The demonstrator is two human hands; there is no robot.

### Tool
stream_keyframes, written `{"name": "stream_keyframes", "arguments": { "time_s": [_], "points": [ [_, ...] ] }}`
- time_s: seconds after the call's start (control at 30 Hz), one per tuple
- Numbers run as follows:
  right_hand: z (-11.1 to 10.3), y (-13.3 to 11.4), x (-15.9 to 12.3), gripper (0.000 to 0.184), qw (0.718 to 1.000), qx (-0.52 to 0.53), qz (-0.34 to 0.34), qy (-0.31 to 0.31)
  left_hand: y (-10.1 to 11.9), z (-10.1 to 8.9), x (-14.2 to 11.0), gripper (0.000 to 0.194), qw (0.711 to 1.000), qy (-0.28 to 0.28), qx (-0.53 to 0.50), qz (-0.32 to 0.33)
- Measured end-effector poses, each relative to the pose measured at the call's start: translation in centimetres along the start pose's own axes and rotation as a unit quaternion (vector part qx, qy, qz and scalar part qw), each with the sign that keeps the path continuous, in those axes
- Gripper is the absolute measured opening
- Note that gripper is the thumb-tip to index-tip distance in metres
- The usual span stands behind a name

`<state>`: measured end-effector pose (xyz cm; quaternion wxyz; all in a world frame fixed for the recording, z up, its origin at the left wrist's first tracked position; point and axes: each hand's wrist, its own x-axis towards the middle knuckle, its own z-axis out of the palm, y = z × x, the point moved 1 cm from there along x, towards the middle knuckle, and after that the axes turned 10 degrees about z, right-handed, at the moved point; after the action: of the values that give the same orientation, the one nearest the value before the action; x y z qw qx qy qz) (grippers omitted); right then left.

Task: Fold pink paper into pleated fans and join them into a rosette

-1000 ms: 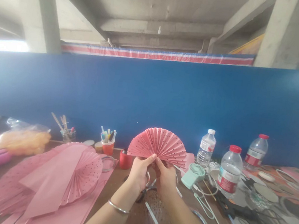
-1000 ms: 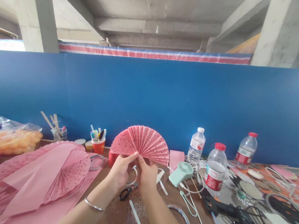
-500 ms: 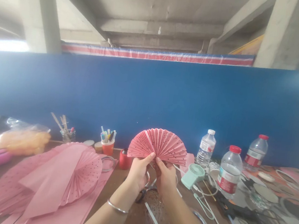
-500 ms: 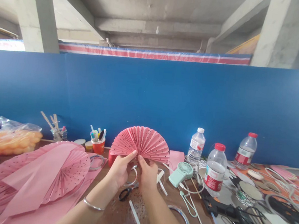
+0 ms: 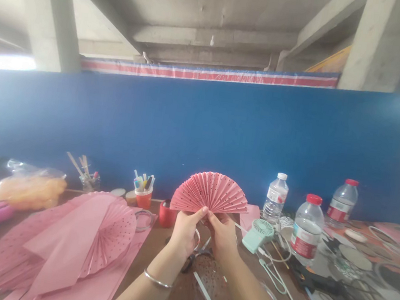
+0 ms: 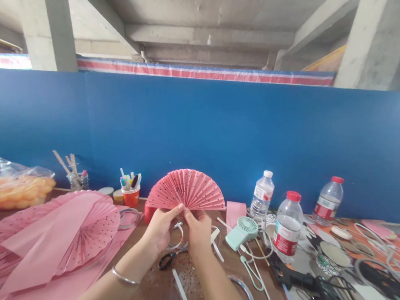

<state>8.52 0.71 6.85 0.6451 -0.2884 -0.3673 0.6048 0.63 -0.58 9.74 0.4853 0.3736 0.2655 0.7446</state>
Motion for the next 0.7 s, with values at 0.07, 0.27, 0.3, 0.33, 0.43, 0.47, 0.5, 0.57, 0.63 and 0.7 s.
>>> {"name": "stream_keyframes", "arguments": {
  "time_s": [0.07,0.27,0.3,0.33,0.43,0.47,0.5,0.57,0.63,0.7],
  "points": [
    [0.1,0.0,-0.1,0.025,1.000,0.015,-0.004,-0.001,0.0,0.0,-0.1,0.023,1.000,0.006,0.005,-0.004],
    [-0.3,-0.5,0.3,0.022,0.998,0.043,-0.011,0.051,0.4,-0.2,0.3,0.021,1.000,0.020,-0.022,0.002],
    [-0.6,-0.7,0.5,0.022,0.997,0.035,-0.012,0.072,0.5,-0.4,0.6,0.021,0.999,0.024,-0.026,0.011],
    [-1.0,-0.9,0.8,0.023,0.996,0.016,-0.016,0.090,0.6,-0.6,0.9,0.020,0.999,0.028,-0.029,0.019],
    [-2.4,-1.5,1.8,0.024,0.989,-0.098,-0.022,0.108,1.4,-1.2,1.8,0.019,0.998,0.028,-0.040,0.030],
    [-2.9,-1.6,2.1,0.024,0.987,-0.127,-0.013,0.100,1.8,-1.4,2.2,0.019,0.998,0.022,-0.041,0.031],
    [-3.4,-1.8,2.4,0.023,0.985,-0.148,-0.002,0.090,2.2,-1.6,2.5,0.019,0.999,0.013,-0.037,0.031],
    [-4.3,-2.0,2.9,0.020,0.980,-0.184,0.031,0.065,3.2,-2.2,3.1,0.019,0.999,-0.006,-0.008,0.036],
    [-4.9,-2.2,3.2,0.018,0.974,-0.215,0.061,0.045,4.1,-2.9,3.6,0.021,0.998,-0.031,0.027,0.041],
    [-5.1,-2.2,3.4,0.018,0.967,-0.241,0.078,0.034,4.6,-3.6,4.0,0.020,0.998,-0.042,0.042,0.024]
  ]
}}
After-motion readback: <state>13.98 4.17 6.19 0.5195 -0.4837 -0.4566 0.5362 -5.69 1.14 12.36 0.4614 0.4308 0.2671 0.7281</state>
